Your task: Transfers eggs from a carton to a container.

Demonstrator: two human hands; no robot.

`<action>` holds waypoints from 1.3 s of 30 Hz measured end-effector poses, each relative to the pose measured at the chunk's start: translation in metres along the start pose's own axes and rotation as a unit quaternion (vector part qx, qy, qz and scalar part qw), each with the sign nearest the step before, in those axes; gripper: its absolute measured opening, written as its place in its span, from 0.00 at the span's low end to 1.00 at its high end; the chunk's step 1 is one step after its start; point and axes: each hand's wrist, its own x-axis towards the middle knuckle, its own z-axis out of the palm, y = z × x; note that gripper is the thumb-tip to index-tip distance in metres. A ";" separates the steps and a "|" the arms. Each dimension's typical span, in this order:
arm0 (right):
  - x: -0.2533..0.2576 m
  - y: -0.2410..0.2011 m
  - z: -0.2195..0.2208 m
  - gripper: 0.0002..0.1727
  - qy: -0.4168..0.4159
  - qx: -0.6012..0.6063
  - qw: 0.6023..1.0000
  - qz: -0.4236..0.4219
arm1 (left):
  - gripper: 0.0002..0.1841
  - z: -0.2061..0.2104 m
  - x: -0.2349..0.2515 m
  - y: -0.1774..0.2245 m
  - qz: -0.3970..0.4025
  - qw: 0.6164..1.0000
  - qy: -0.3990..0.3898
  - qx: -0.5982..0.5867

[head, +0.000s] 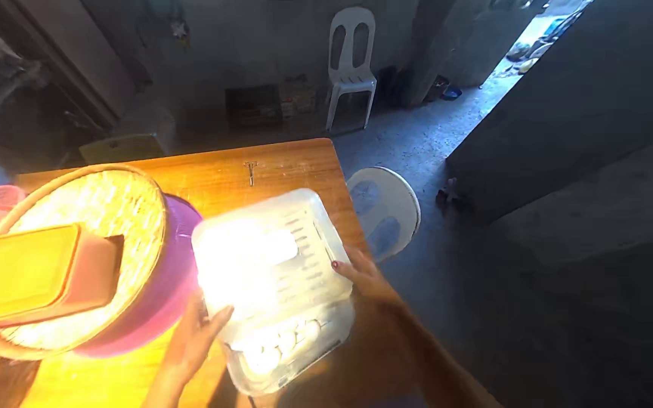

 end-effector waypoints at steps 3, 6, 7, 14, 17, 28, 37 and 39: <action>-0.020 0.023 0.015 0.33 0.015 -0.052 0.998 0.034 | 0.46 0.019 -0.046 -0.036 -0.045 0.998 0.000 -0.046; -0.031 0.034 0.020 0.35 0.045 -0.069 0.996 0.038 | 0.44 0.036 -0.065 -0.056 -0.061 0.997 0.004 -0.056; -0.034 0.035 0.022 0.35 0.052 -0.072 0.996 0.032 | 0.44 0.038 -0.067 -0.060 -0.062 0.996 0.002 -0.057; -0.057 0.051 0.022 0.37 0.072 -0.100 0.992 0.021 | 0.44 0.036 -0.064 -0.067 -0.060 0.997 -0.044 0.015; -0.048 0.060 0.027 0.37 0.105 -0.091 0.990 -0.004 | 0.39 0.037 -0.067 -0.067 -0.068 0.997 -0.047 0.006; -0.050 0.070 0.036 0.33 0.097 -0.011 0.994 -0.055 | 0.24 0.039 -0.015 -0.166 -0.134 0.985 0.063 -0.087; -0.017 0.122 -0.014 0.35 0.200 0.165 0.961 0.099 | 0.13 0.102 -0.003 -0.205 -0.217 0.976 0.025 -0.021; -0.012 0.139 -0.014 0.34 0.193 0.144 0.962 0.130 | 0.07 0.104 -0.006 -0.210 -0.180 0.912 0.119 -0.348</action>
